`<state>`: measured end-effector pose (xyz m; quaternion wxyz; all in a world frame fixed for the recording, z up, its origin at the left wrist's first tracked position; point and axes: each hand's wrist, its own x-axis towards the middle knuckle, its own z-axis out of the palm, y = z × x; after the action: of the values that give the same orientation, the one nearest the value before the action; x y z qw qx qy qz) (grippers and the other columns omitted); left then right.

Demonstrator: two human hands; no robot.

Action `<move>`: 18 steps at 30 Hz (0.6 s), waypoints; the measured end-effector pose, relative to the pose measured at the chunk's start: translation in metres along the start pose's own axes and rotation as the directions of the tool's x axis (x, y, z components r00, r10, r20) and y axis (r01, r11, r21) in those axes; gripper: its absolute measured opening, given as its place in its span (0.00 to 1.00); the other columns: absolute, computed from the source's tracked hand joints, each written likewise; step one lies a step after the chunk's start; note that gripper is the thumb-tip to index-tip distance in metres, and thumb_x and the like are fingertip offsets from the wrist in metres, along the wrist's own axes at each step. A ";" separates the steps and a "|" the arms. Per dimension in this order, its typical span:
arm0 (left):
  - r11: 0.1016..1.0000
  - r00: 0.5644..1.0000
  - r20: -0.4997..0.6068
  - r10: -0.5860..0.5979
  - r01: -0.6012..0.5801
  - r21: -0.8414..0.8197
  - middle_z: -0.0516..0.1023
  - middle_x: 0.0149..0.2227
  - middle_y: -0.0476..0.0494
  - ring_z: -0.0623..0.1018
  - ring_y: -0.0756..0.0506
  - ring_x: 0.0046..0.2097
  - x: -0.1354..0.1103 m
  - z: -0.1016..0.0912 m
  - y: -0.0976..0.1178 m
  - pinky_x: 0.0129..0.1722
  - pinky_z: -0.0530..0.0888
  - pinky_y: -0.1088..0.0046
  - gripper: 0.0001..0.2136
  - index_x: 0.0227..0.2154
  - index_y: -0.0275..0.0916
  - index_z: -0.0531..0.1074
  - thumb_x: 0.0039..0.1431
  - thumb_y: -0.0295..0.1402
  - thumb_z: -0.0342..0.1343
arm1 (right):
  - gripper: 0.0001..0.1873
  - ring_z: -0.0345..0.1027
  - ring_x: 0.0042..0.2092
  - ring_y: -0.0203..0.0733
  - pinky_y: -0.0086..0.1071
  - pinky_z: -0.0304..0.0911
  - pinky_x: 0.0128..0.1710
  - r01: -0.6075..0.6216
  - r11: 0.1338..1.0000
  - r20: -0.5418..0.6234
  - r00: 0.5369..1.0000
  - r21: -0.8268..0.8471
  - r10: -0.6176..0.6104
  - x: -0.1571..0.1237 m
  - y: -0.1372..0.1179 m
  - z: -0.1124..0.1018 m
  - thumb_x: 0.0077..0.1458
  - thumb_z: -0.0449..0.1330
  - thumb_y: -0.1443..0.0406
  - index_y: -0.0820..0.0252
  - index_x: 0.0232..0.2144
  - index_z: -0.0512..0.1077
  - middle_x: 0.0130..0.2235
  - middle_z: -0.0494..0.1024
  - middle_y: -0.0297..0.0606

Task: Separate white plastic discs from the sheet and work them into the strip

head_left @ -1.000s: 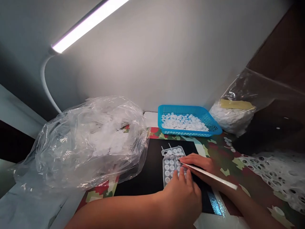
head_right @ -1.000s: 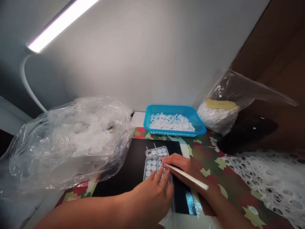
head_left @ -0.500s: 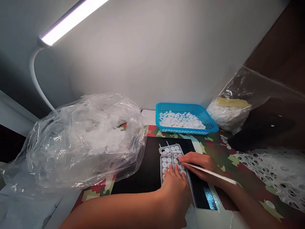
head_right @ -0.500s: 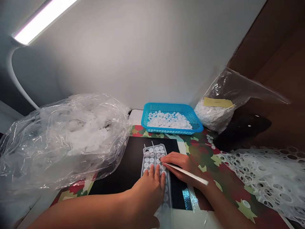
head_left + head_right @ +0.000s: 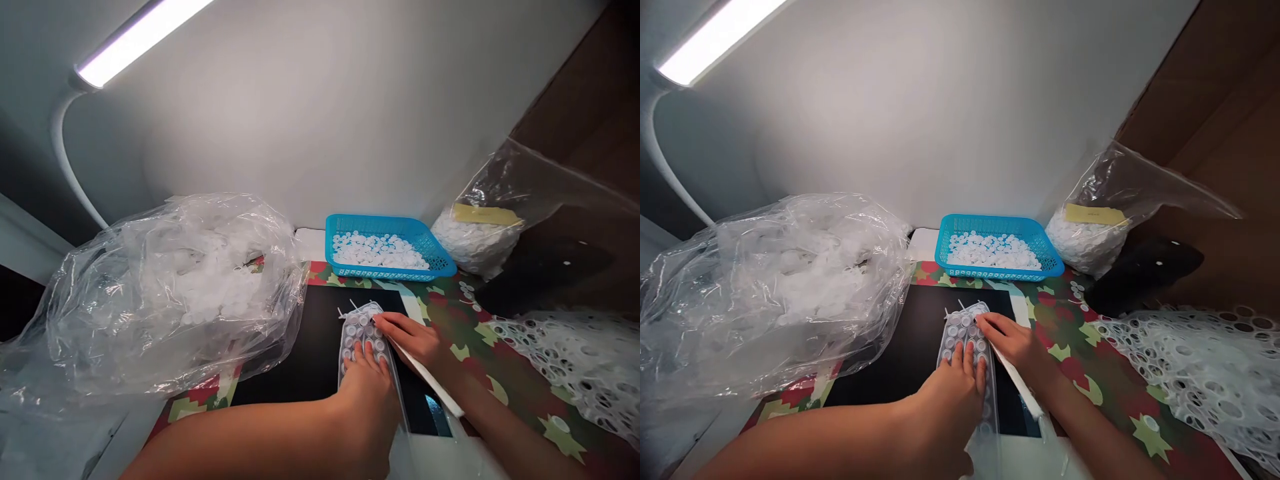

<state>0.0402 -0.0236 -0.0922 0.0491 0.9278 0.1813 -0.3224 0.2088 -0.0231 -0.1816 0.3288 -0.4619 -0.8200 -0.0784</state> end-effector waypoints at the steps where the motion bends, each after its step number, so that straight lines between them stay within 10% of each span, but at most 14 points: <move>1: 1.000 1.000 -0.005 0.002 -0.002 -0.002 0.38 0.62 0.12 0.50 0.21 0.62 0.000 0.001 0.000 0.53 0.67 0.50 0.53 0.63 0.19 0.39 0.47 0.48 0.63 | 0.15 0.75 0.43 0.39 0.28 0.72 0.42 -0.031 0.999 0.001 1.000 -0.014 0.031 0.000 0.000 0.001 0.63 0.49 0.72 0.60 0.47 0.71 0.43 0.78 0.43; 10: 0.998 0.997 -0.056 -0.050 0.048 -0.036 0.46 0.61 0.14 0.56 0.20 0.61 0.013 0.008 0.001 0.51 0.68 0.47 0.56 0.63 0.19 0.47 0.38 0.50 0.68 | 0.05 0.75 0.36 0.40 0.31 0.71 0.36 -0.313 0.884 0.131 0.950 0.348 0.284 -0.003 0.012 -0.020 0.59 0.57 0.66 0.57 0.33 0.73 0.35 0.79 0.37; 18: 0.999 0.999 -0.012 -0.036 0.036 -0.037 0.40 0.62 0.14 0.54 0.21 0.62 0.011 0.007 -0.001 0.50 0.69 0.50 0.54 0.63 0.18 0.44 0.43 0.49 0.66 | 0.07 0.76 0.38 0.39 0.30 0.71 0.39 -0.190 0.927 0.127 0.979 0.322 0.156 -0.010 0.012 -0.024 0.59 0.57 0.69 0.56 0.38 0.74 0.37 0.80 0.37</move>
<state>0.0435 -0.0206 -0.1040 0.0590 0.9254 0.2041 -0.3138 0.2327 -0.0337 -0.1711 0.3665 -0.4735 -0.7928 0.1137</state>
